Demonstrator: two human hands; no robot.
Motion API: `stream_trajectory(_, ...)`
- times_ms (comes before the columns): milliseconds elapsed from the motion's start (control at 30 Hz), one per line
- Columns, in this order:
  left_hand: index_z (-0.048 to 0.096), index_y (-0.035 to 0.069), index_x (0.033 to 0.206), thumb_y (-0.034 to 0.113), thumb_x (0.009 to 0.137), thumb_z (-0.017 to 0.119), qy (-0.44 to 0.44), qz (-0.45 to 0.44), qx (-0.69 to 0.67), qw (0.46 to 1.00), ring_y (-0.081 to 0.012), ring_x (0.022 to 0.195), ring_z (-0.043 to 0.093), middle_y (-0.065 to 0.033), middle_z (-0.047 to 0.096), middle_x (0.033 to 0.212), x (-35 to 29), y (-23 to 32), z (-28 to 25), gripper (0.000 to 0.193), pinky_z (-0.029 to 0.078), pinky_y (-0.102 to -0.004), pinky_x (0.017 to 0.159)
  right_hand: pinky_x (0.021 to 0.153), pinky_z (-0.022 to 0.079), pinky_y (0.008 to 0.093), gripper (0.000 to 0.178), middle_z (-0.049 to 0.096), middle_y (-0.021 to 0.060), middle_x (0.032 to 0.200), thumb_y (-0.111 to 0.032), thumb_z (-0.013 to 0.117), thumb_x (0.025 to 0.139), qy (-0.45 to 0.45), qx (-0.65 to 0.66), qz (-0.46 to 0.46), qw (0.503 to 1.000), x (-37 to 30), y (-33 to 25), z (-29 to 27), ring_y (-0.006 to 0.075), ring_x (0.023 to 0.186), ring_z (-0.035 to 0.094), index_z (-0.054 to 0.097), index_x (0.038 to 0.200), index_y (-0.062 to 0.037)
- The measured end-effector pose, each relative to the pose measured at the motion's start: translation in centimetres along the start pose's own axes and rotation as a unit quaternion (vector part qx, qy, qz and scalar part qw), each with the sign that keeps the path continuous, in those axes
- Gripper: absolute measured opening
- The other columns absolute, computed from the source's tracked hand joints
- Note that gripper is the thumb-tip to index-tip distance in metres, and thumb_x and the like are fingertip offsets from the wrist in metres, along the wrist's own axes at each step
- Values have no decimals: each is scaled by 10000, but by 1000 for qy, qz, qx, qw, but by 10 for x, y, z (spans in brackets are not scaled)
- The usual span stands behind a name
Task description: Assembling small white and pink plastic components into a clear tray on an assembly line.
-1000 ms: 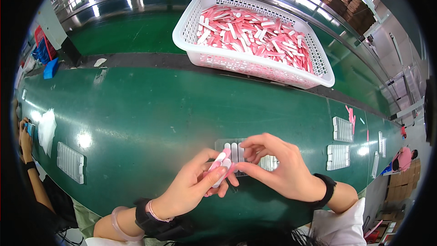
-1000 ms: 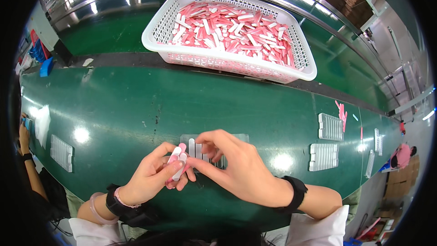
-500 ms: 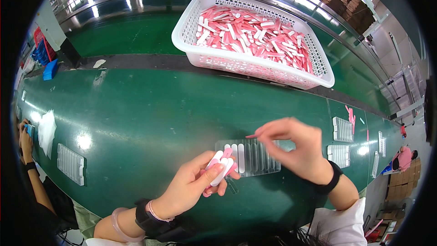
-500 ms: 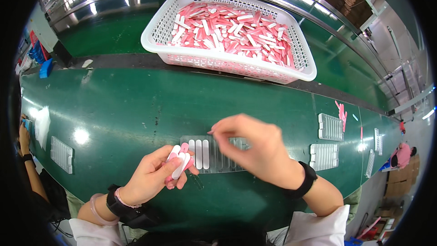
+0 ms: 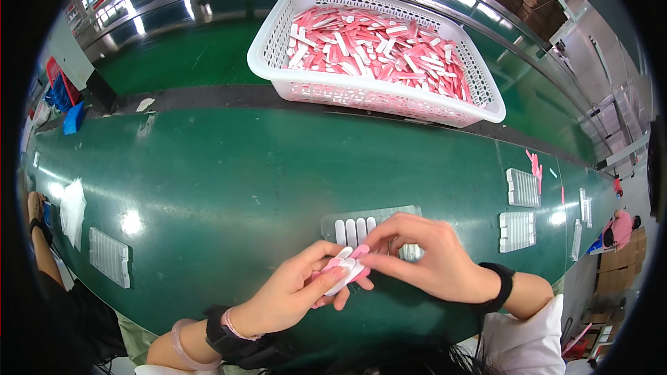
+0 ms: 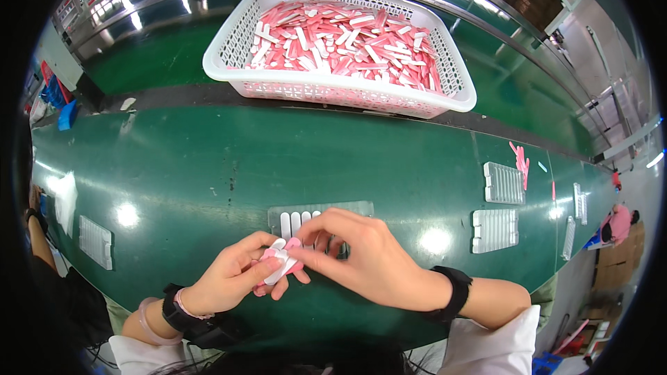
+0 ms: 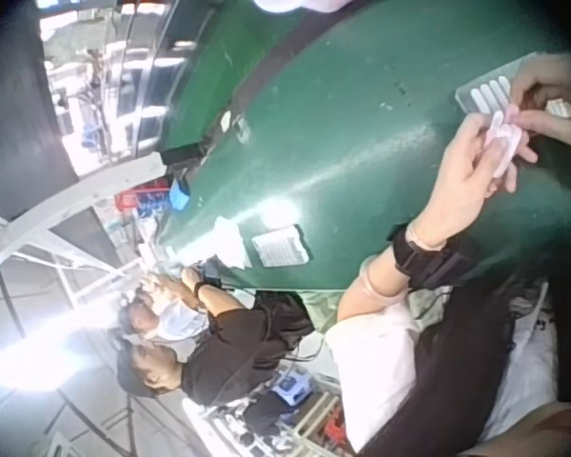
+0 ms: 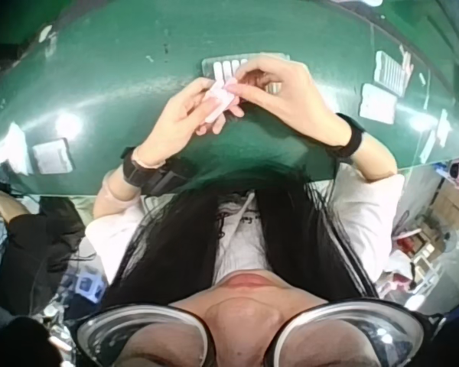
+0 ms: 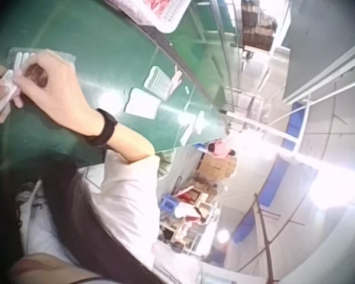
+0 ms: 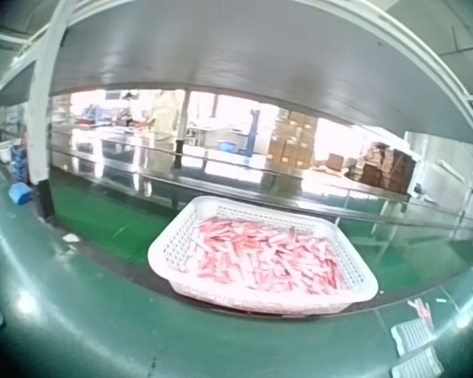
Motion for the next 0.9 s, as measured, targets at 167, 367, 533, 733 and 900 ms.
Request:
stream_trajectory(167, 447, -6, 1077, 170, 926, 379, 14, -17, 14, 1000, -56, 619, 472, -94, 594, 963, -1, 3, -4, 242, 347, -168, 506, 629, 495, 242, 96, 637, 82, 792, -52, 619, 778, 86, 268, 74, 957, 7, 16, -14, 113, 704, 609, 604, 845, 15)
stream_trajectory(367, 478, -17, 1031, 155, 912, 404, 66, -19, -27, 997, -66, 610, 485, -95, 590, 893, -1, 3, -9, 222, 363, -171, 509, 623, 508, 247, 99, 633, 79, 822, -44, 603, 795, 61, -64, -68, 994, 0, -4, -23, 110, 721, 603, 587, 841, 42)
stream_trajectory(533, 481, -6, 1045, 146, 897, 450, 17, -18, -7, 1000, -58, 608, 478, -66, 587, 884, 0, 4, -1, 214, 356, -174, 510, 687, 494, 234, 122, 622, 88, 809, -65, 580, 820, -42, 311, 170, 934, -5, 15, -3, 113, 740, 597, 593, 845, 54)
stream_trajectory(733, 490, -17, 913, 60, 868, 488, 68, -1, -30, 997, -80, 558, 463, -84, 581, 793, -1, 5, -4, 90, 330, -199, 474, 680, 501, 246, 102, 628, 91, 836, -47, 584, 811, 3, 336, 173, 926, -3, 20, -11, 112, 757, 601, 599, 852, 45)
stream_trajectory(900, 490, -21, 915, 64, 867, 493, 88, -1, -29, 996, -83, 549, 456, -81, 578, 780, -2, 7, -5, 97, 312, -202, 464, 625, 509, 286, 162, 596, 137, 821, 37, 605, 668, 85, -191, -198, 958, -7, -7, -19, 262, 780, 602, 551, 820, 22)
Point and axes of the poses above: each hand's wrist, its own x-axis towards the middle knuckle, its own z-axis out of the palm, y = z × x, the point moved 6 cm from there along x, towards the middle knuckle
